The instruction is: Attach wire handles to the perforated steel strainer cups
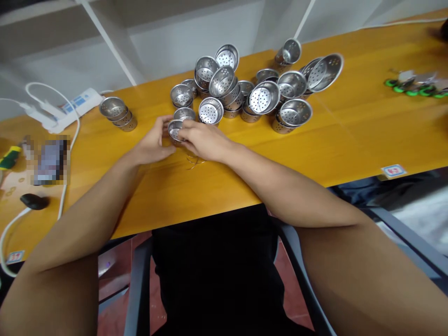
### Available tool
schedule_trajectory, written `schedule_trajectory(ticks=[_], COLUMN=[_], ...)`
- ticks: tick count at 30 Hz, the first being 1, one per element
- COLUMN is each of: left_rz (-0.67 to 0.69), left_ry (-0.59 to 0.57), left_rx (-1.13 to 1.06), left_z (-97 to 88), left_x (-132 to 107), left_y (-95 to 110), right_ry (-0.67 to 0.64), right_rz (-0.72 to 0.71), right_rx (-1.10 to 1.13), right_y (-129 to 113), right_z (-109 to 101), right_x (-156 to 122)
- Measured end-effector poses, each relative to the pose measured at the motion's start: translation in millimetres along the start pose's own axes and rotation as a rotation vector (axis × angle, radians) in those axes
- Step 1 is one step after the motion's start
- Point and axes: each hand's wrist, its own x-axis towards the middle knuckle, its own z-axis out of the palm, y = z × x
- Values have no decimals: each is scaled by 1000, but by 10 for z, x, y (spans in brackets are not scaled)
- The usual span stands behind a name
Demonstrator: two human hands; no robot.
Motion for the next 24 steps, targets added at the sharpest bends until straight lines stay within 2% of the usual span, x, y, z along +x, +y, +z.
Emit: schedule_trajectory(ticks=[4, 8, 13, 19, 24], left_rz=[93, 80, 124, 4, 17], left_ry=[183, 285, 246, 135, 124], left_rx=[89, 114, 18, 187, 95], left_z=[143, 297, 401, 310, 253], left_x=[89, 90, 56, 25, -14], left_y=[90, 203, 178, 131, 19], right_ry=[163, 148, 2, -51, -112], right_rz=[-73, -142, -103, -21, -58], right_rx=[-46, -31, -160, -297, -295], right_y=[-54, -189, -321, -254, -181], right_z=[-6, -88, -191, -165, -198], right_x=[19, 17, -17, -29, -37])
